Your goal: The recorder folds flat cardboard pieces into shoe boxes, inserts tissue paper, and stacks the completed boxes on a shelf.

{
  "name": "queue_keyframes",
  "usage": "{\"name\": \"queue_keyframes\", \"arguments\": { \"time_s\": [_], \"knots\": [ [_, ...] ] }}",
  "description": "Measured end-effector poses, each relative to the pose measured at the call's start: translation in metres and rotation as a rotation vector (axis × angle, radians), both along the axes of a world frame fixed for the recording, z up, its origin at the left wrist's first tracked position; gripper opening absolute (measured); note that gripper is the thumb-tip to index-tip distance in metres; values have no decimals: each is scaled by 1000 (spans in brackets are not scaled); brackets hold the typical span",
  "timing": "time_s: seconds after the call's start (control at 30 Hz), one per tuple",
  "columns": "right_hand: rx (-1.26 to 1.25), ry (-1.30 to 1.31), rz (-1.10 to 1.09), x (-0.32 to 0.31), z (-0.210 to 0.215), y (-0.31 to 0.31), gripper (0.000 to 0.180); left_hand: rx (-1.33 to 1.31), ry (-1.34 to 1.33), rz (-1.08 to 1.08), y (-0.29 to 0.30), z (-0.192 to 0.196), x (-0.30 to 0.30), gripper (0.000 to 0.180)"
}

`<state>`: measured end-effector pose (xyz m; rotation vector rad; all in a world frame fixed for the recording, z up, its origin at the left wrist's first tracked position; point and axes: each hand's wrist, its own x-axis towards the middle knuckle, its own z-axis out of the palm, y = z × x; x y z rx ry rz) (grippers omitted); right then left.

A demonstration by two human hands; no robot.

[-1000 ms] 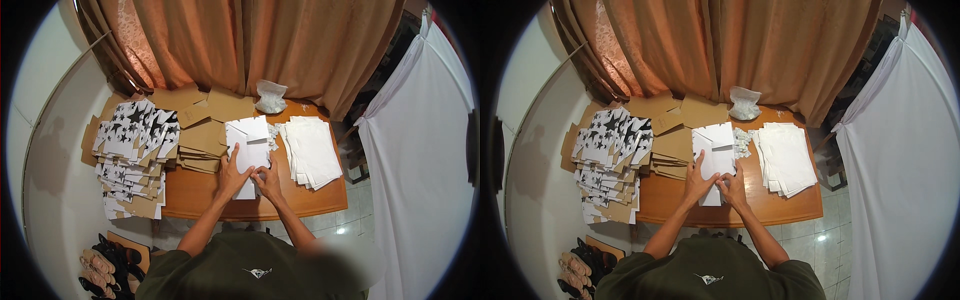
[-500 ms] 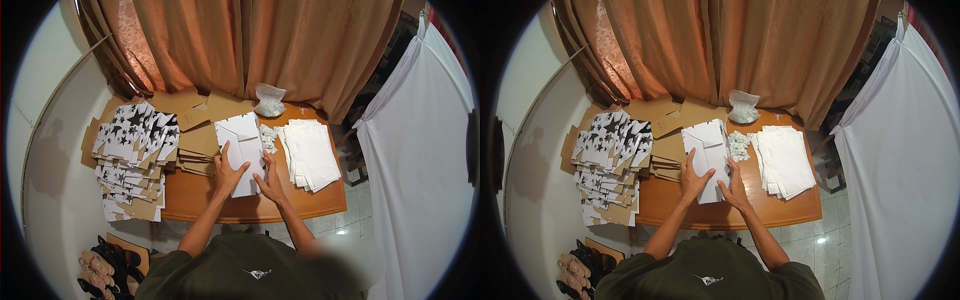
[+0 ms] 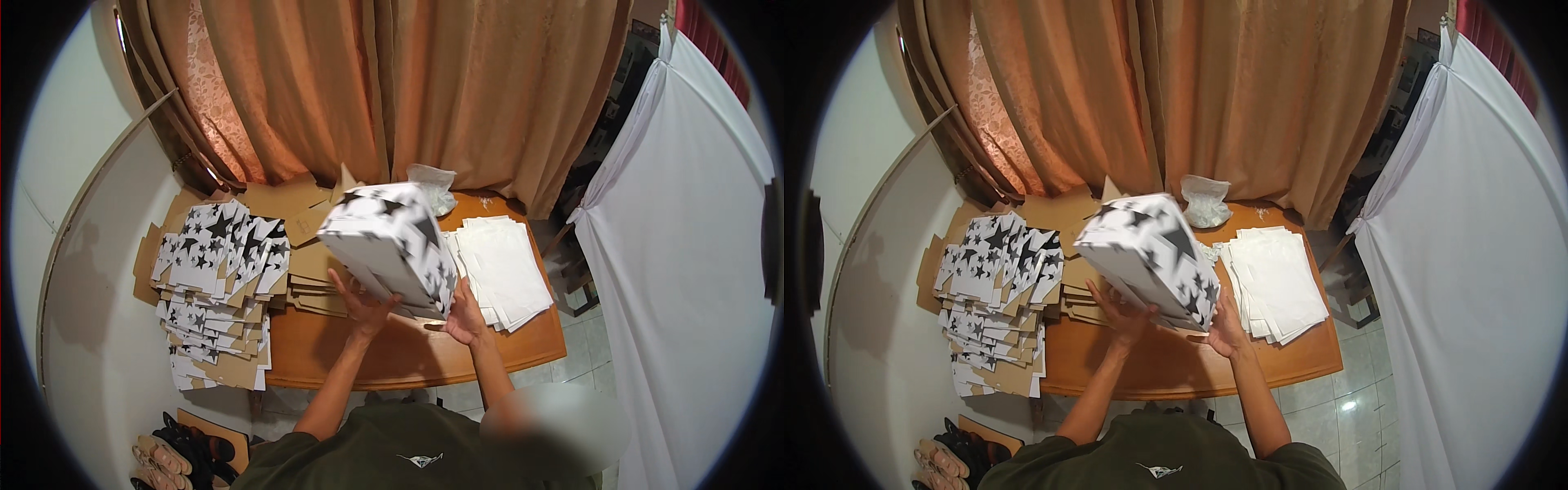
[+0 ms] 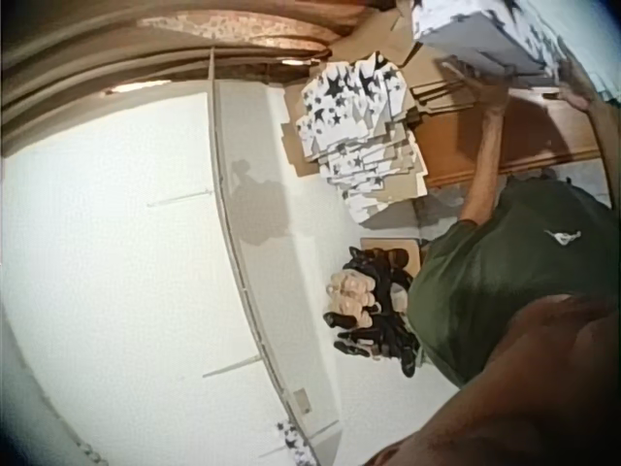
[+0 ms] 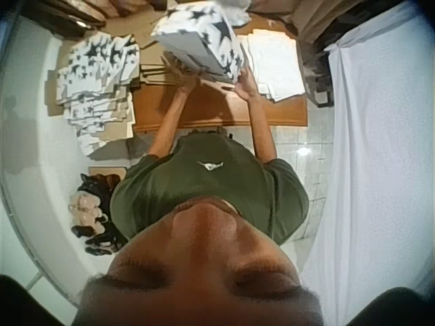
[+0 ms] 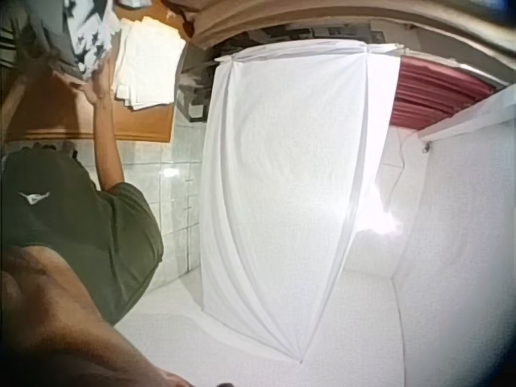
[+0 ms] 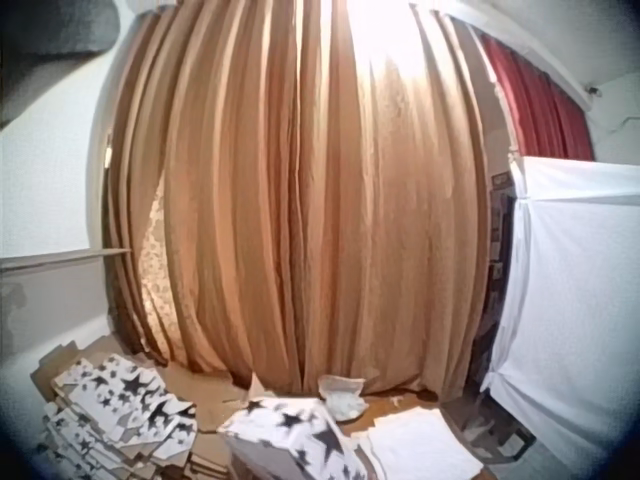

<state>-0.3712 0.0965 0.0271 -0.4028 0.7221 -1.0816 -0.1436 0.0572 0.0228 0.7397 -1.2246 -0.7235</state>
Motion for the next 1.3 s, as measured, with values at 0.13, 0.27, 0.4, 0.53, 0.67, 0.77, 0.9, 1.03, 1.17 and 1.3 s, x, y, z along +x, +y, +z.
{"name": "queue_keyframes", "arguments": {
  "time_s": [0.13, 0.27, 0.4, 0.53, 0.67, 0.77, 0.9, 1.03, 1.17, 1.3],
  "knots": [
    [-155, 38, -334, -6, -39, -20, 65, -132, -291, -136, -17, -12, 17, 141],
    [-412, 55, -571, -14, -39, -26, 59, 34, -220, -272, -12, 8, 24, 147],
    [-546, 308, -783, -20, -31, -26, 79, 204, 198, -380, 4, 61, 33, 135],
    [-717, 568, -804, -18, -14, -23, 89, 308, 313, -560, -1, 80, 53, 120],
    [-703, 550, -681, -7, 14, -19, 94, 446, 357, -545, -14, 67, 71, 105],
    [-702, 527, -576, -6, 27, -21, 98, 654, 264, -481, -15, 69, 72, 103],
    [-601, 862, -534, -7, 36, -14, 110, 698, 143, -405, -12, 69, 70, 100],
    [-529, 776, -555, -17, 22, -17, 113, 590, 105, -507, -27, 55, 80, 93],
    [-223, 491, -527, -28, -8, -21, 95, 556, -61, -348, -21, 83, 54, 88],
    [32, 500, -396, -24, -26, -17, 96, 361, -511, -94, -29, 36, 44, 102]
  ]
}}
